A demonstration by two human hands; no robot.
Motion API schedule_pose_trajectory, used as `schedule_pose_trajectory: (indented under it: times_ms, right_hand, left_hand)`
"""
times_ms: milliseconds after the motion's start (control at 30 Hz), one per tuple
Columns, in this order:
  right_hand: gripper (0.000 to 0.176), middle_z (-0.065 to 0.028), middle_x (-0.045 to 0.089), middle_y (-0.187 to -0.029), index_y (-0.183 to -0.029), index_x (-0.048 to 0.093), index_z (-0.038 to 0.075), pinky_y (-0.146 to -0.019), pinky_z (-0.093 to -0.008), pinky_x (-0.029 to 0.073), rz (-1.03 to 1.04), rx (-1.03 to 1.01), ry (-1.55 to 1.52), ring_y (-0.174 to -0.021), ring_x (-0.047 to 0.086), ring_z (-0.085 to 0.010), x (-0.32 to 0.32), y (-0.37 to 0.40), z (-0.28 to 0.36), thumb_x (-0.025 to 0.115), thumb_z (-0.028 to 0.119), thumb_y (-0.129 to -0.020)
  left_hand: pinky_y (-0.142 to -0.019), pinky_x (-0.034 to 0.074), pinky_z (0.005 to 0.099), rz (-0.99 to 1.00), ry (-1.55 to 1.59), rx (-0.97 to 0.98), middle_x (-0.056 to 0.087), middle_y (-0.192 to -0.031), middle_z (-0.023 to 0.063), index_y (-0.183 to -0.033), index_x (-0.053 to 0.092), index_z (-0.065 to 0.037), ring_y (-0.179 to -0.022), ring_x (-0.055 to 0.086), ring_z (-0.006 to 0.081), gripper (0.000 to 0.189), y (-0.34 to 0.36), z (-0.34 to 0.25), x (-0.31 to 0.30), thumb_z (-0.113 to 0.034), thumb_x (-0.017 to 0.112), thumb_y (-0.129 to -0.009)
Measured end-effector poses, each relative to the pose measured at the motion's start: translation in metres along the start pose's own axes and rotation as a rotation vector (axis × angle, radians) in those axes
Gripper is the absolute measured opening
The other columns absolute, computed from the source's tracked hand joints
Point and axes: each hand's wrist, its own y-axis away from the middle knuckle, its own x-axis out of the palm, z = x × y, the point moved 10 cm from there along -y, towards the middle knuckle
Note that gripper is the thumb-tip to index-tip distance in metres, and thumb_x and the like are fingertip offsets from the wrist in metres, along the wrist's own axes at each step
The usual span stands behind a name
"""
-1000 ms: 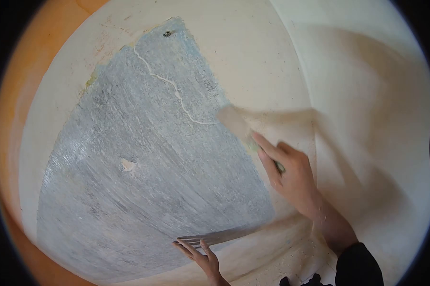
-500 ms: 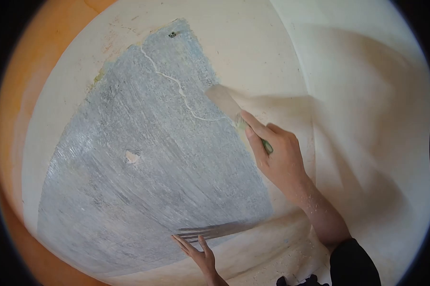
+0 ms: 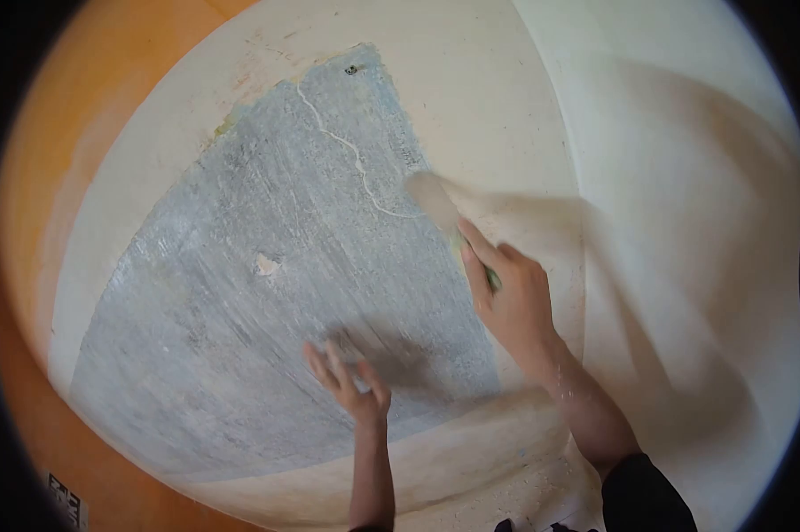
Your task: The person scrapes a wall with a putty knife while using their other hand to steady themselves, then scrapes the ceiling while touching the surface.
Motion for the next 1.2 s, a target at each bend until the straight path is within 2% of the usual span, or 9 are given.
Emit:
schedule_pose_trajectory:
  times_ms: [100,167,267,367,733,800,933,1033,1200]
  right_hand:
    - [0.033,-0.0112,0.053,-0.060,-0.130,0.064,0.011,-0.042,-0.0350,0.042,-0.007,-0.037,-0.026,-0.044,0.052,-0.0232,-0.009,-0.022,0.008,0.060,0.020,-0.098]
    - [0.035,-0.0116,0.053,-0.060,-0.132,0.062,0.012,-0.042,-0.0352,0.043,0.023,-0.048,0.070,-0.044,0.053,-0.0236,-0.003,-0.004,0.004,0.060,0.020,-0.098]
    - [0.036,-0.0114,0.053,-0.060,-0.134,0.060,0.012,-0.043,-0.0352,0.044,0.022,-0.058,0.057,-0.045,0.055,-0.0228,0.003,0.007,-0.003,0.059,0.021,-0.099]
    - [0.036,-0.0109,0.054,-0.061,-0.133,0.060,0.011,-0.042,-0.0345,0.045,-0.021,-0.085,0.064,-0.045,0.056,-0.0214,0.003,-0.018,0.008,0.058,0.022,-0.099]
    - [0.033,-0.0125,0.056,-0.062,-0.129,0.061,0.006,-0.042,-0.0345,0.046,-0.029,-0.045,0.069,-0.048,0.061,-0.0223,0.009,-0.039,0.023,0.055,0.021,-0.100]
    - [0.034,-0.0127,0.057,-0.062,-0.131,0.061,0.007,-0.039,-0.0331,0.044,-0.129,-0.100,0.045,-0.045,0.059,-0.0207,0.001,-0.053,0.036,0.055,0.020,-0.100]
    - [0.034,-0.0127,0.056,-0.062,-0.131,0.060,0.007,-0.038,-0.0333,0.044,-0.150,-0.098,0.096,-0.044,0.058,-0.0224,-0.002,-0.039,0.035,0.055,0.020,-0.100]
    - [0.035,-0.0129,0.056,-0.062,-0.131,0.060,0.006,-0.040,-0.0338,0.045,-0.054,-0.021,0.048,-0.045,0.058,-0.0236,0.006,-0.018,0.019,0.055,0.021,-0.100]
    - [0.036,-0.0113,0.055,-0.062,-0.133,0.059,0.007,-0.040,-0.0338,0.045,-0.125,-0.093,0.033,-0.044,0.058,-0.0206,0.002,-0.041,0.027,0.054,0.023,-0.102]
  left_hand:
    - [-0.119,0.017,0.0537,0.039,-0.084,0.146,0.028,-0.157,0.0267,-0.147,0.041,0.001,-0.148,0.026,0.0397,0.049,-0.030,-0.020,0.025,-0.009,0.046,-0.099]
    - [-0.121,0.013,0.0491,0.045,-0.107,0.254,0.036,-0.154,0.0242,-0.144,0.046,0.000,-0.148,0.029,0.0344,0.046,-0.042,-0.033,0.035,-0.008,0.045,-0.099]
    - [-0.122,0.010,0.0478,0.024,-0.285,0.254,0.044,-0.151,0.0201,-0.139,0.053,0.000,-0.146,0.033,0.0307,0.045,-0.049,-0.023,0.054,-0.007,0.046,-0.095]
    - [-0.122,0.009,0.0453,0.018,-0.264,0.252,0.047,-0.150,0.0155,-0.139,0.054,-0.002,-0.146,0.034,0.0267,0.046,-0.048,-0.022,0.054,-0.007,0.045,-0.095]
    - [-0.122,0.010,0.0443,0.035,-0.259,0.281,0.046,-0.151,0.0144,-0.140,0.054,-0.004,-0.147,0.032,0.0263,0.048,-0.048,-0.022,0.052,-0.005,0.045,-0.092]
    - [-0.122,0.011,0.0436,0.051,-0.269,0.287,0.046,-0.151,0.0140,-0.141,0.053,-0.004,-0.147,0.032,0.0254,0.049,-0.046,-0.023,0.048,-0.004,0.045,-0.092]
    - [-0.122,0.011,0.0443,0.040,-0.255,0.279,0.048,-0.150,0.0141,-0.138,0.056,-0.004,-0.146,0.034,0.0262,0.049,-0.045,-0.024,0.049,-0.003,0.046,-0.090]
    - [-0.122,0.011,0.0448,0.028,-0.261,0.287,0.049,-0.149,0.0142,-0.136,0.057,-0.004,-0.145,0.036,0.0267,0.049,-0.047,-0.021,0.050,-0.004,0.046,-0.089]
    - [-0.122,0.011,0.0449,0.028,-0.263,0.284,0.049,-0.148,0.0140,-0.136,0.058,-0.004,-0.145,0.036,0.0268,0.049,-0.047,-0.021,0.049,-0.003,0.046,-0.088]
